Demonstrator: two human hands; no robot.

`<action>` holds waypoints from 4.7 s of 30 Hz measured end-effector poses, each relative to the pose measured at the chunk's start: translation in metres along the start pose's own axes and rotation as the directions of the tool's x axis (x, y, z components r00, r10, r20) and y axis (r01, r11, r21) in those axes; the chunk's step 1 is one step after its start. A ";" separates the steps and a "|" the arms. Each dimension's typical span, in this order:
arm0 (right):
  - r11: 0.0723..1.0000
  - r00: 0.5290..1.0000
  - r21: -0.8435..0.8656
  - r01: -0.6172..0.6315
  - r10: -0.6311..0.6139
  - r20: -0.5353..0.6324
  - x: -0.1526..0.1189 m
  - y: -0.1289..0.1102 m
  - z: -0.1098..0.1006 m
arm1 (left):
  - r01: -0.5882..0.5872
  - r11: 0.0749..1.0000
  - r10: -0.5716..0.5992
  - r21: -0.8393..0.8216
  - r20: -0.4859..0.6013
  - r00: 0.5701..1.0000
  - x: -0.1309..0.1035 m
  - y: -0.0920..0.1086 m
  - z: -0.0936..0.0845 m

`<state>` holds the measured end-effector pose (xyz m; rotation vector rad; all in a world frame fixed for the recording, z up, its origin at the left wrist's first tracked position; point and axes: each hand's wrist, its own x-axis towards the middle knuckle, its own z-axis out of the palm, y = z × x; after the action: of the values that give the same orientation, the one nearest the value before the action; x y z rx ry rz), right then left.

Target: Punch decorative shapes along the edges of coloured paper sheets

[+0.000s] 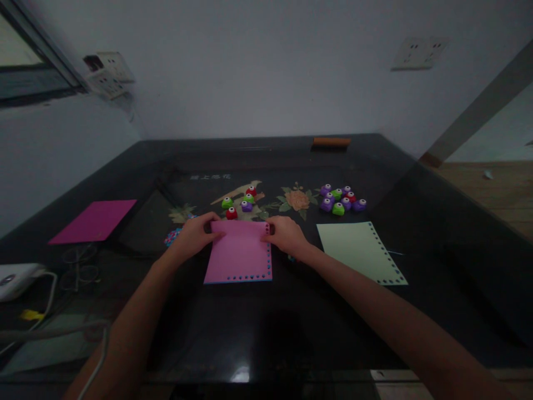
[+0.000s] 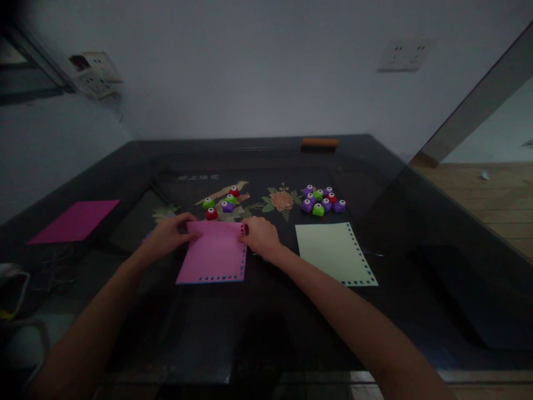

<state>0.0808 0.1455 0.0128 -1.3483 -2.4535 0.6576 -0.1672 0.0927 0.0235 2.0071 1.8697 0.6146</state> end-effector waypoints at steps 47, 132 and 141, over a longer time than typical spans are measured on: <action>0.622 0.995 0.778 -0.093 0.088 0.049 -0.020 0.023 -0.046 | 0.015 0.718 0.009 -0.696 0.031 0.999 -0.010 0.059 0.038; 0.633 0.917 0.749 -0.198 0.390 -0.087 -0.088 0.068 -0.049 | 0.019 0.967 0.040 0.255 -0.222 0.974 0.038 -0.004 0.041; 0.615 0.915 0.771 -0.166 0.388 -0.113 -0.089 0.066 -0.049 | -0.027 0.991 0.068 0.134 -0.311 0.948 0.035 0.013 0.040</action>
<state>0.1971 0.1136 0.0208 -1.3257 -1.4455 1.2874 -0.1342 0.1281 -0.0011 2.1439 2.0925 0.8959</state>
